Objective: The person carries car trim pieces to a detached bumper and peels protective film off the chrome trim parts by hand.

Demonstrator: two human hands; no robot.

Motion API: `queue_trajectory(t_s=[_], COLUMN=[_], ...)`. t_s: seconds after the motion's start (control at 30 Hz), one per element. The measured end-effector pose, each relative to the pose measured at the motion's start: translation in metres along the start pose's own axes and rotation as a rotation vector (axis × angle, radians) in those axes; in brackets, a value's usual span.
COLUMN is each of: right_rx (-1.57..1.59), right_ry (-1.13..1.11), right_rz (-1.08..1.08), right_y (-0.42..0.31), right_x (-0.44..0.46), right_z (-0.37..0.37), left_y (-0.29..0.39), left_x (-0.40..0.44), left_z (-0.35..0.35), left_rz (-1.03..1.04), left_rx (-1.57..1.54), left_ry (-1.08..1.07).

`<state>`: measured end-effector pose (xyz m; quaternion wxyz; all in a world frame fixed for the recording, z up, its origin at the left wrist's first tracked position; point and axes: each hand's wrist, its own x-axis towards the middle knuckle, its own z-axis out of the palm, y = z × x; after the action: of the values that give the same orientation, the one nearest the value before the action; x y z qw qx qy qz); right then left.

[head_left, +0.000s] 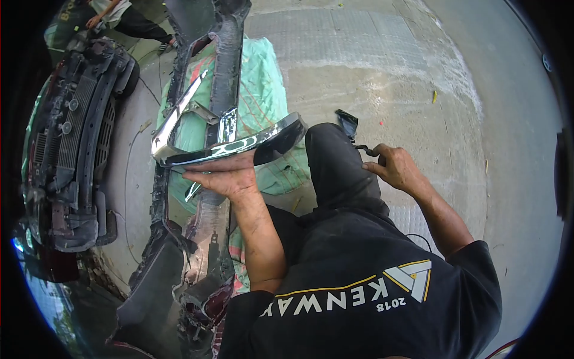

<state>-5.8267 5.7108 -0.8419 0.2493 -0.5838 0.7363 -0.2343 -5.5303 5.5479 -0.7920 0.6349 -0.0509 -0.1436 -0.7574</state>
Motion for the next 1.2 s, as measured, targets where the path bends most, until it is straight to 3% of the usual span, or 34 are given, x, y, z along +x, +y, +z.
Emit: queue_trajectory(t_s=[0.07, 0.2, 0.27, 0.37, 0.47, 0.57, 0.67, 0.8, 0.9, 1.0, 1.2], right_rx=[-0.113, -0.175, -0.114, -0.067, -0.183, -0.177, 0.006, 0.427, 0.543, 0.553, 0.65], right_ry=[-0.006, 0.15, 0.238, 0.1, 0.285, 0.238, 0.185, 0.222, 0.103, -0.055, -0.068], right_rz=[-0.064, -0.203, -0.179, -0.021, -0.433, -0.413, -0.2, -0.367, -0.307, -0.207, -0.136], right_y=[-0.002, -0.005, -0.008, -0.012, 0.005, -0.016, -0.048, -0.081, -0.1, -0.1, -0.07], right_x=[0.008, 0.023, 0.03, 0.043, 0.052, 0.056, 0.058, 0.054, 0.051, 0.053, 0.054], right_z=[0.001, -0.004, -0.01, -0.033, -0.032, -0.054, -0.069, -0.073, -0.082, -0.089, -0.079], left_y=[-0.02, -0.014, -0.013, -0.024, -0.024, -0.029, -0.037, -0.05, -0.062, -0.074, -0.097], left_x=[0.004, 0.012, 0.008, 0.009, 0.011, 0.014, 0.012, 0.009, 0.005, 0.0, -0.006], left_z=[0.032, 0.016, 0.02, 0.037, 0.033, 0.032, 0.04, 0.047, 0.052, 0.049, 0.039], left_rz=[0.204, 0.385, 0.296, 0.278, 0.265, 0.28, 0.264, 0.226, 0.209, 0.162, 0.126], left_rx=[0.296, 0.423, 0.381, 0.398, 0.446, 0.467, 0.459, 0.478, 0.463, 0.464, 0.4], left_ry=[0.302, 0.52, 0.447, 0.407, 0.32, 0.344, 0.344, 0.36, 0.374, 0.286, 0.181])
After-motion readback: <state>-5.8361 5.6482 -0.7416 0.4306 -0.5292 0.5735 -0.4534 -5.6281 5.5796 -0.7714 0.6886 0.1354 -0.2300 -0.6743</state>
